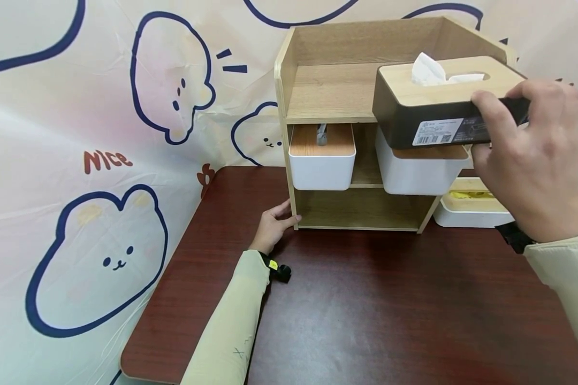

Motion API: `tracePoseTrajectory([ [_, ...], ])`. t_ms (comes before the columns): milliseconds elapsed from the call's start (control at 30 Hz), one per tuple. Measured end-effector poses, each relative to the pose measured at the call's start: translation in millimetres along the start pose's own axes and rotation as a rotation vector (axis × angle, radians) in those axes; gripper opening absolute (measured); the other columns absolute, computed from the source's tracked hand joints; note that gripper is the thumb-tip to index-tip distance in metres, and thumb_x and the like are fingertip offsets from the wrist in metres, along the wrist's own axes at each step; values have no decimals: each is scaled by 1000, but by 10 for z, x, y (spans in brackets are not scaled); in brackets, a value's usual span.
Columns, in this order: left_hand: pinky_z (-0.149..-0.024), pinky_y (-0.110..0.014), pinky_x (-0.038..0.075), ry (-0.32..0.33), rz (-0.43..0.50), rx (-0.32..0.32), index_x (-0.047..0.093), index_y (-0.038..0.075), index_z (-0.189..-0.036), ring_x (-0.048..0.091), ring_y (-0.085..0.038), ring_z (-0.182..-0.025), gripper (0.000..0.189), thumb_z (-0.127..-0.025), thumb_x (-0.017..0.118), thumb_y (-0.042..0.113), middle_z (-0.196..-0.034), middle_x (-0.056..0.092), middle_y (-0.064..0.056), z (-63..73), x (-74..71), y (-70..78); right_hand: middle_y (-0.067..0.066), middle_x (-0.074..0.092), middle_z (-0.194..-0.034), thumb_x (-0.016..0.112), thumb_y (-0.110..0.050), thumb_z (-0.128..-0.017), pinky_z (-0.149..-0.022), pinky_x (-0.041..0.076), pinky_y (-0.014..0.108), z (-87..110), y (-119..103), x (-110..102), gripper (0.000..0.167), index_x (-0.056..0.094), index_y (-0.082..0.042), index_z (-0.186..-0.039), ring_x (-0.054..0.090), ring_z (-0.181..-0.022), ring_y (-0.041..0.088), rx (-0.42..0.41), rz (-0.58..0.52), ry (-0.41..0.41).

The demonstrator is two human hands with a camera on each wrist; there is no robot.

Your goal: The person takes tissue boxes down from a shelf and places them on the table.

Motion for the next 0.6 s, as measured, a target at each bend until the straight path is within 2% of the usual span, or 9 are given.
tracePoseTrajectory([
  [67,-104,-36,38,0,-1,3,57,18,-138,39,-16,-133,65,-79,83,24,-136,56,-1,-2,-1,-3,35,48,-109,46,7,-82,-96,29,62,3,-24,-26,45,57,-8,-123,43,-102,55,4,-4,5],
  [167,-103,-37,38,0,-2,6,57,19,-138,40,-16,-133,65,-79,83,25,-136,56,-1,-9,-5,-1,34,49,-109,48,6,-83,-98,29,60,4,-77,-43,41,59,-8,-120,44,-101,54,28,-10,53],
  [267,-102,-36,39,-2,0,8,58,21,-137,40,-15,-133,65,-78,84,28,-135,56,-1,-14,-9,-7,34,50,-109,49,5,-85,-95,30,62,9,-119,-63,38,60,-8,-119,44,-101,55,42,-3,83],
  [300,-103,-36,39,-9,-1,-2,58,20,-138,40,-16,-133,65,-79,84,27,-136,56,-2,5,-11,34,34,50,-109,48,5,-85,-94,30,62,14,-129,-71,38,61,-9,-118,44,-100,55,45,-3,88],
  [500,-102,-36,40,-14,-6,-7,57,19,-139,40,-16,-133,64,-80,83,25,-137,55,-2,15,-6,39,33,51,-110,45,7,-81,-94,30,62,47,-171,-127,44,62,-10,-118,44,-102,56,56,-15,100],
  [600,-102,-36,39,-9,-2,8,58,20,-138,40,-15,-132,64,-79,83,26,-136,56,-1,-8,-2,-1,32,52,-113,47,5,-83,-96,30,61,72,-173,-160,42,62,-11,-119,44,-105,55,62,-12,94],
])
Point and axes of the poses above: each hand's wrist, its own z-axis away from the middle knuckle, its own x-axis out of the palm, y = z × x, the point moved 1 cm from there along -z, towards the middle knuckle
